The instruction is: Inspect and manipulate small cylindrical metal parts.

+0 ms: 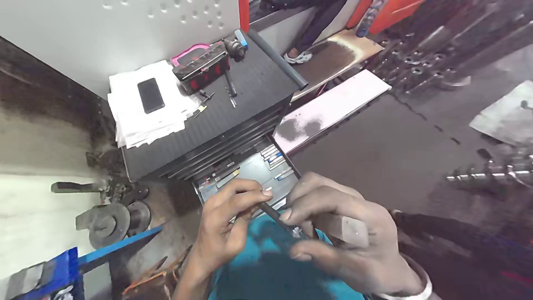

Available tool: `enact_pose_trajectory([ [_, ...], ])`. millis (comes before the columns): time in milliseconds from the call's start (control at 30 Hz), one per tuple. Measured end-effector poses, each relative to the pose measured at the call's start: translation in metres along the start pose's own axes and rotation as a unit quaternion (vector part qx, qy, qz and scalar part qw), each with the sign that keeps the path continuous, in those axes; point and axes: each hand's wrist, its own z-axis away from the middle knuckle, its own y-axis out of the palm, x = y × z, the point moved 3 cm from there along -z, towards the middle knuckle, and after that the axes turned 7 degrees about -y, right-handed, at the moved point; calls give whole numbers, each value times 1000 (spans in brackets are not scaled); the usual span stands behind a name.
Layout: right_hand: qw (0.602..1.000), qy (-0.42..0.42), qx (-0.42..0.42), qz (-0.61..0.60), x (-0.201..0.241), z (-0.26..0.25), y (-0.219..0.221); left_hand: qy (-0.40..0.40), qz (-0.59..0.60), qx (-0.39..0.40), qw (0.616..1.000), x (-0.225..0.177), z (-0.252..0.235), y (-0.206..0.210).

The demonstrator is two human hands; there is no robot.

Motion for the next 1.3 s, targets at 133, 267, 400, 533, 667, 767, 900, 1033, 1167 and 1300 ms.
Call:
enact_pose_trajectory([
  [133, 1000, 1, -1, -4, 0, -1, 3, 3, -1, -5, 1000, -1, 1, -2],
  [267, 1000, 2, 8, -12, 1, -2, 4, 7, -4, -6, 1000, -1, 1, -3],
  [400, 1000, 11, 4, -17, 2, -2, 4, 12, -4, -12, 1000, -2, 0, -3],
  [533, 999, 29, -1, -36, 4, -2, 4, 19, -16, -18, 1000, -3, 0, -3],
  [667, 995, 57, -21, -79, 5, 0, 5, 19, -18, -11, 1000, -4, 0, -2],
  [767, 994, 64, -29, -86, 5, 2, 5, 13, -2, -1, 1000, -4, 1, -1],
  [900, 993, 65, -34, -90, 6, 2, 6, 13, 22, 9, 1000, -5, 0, 3],
  [1033, 993, 66, -36, -95, 7, 2, 5, 9, 27, 8, 1000, -7, -1, 5],
  [1167, 994, 61, -39, -87, 7, 4, 4, 4, 24, 9, 1000, -8, 0, 8],
  [1300, 994, 58, -37, -85, 7, 4, 3, 3, 24, 10, 1000, -10, 0, 10],
])
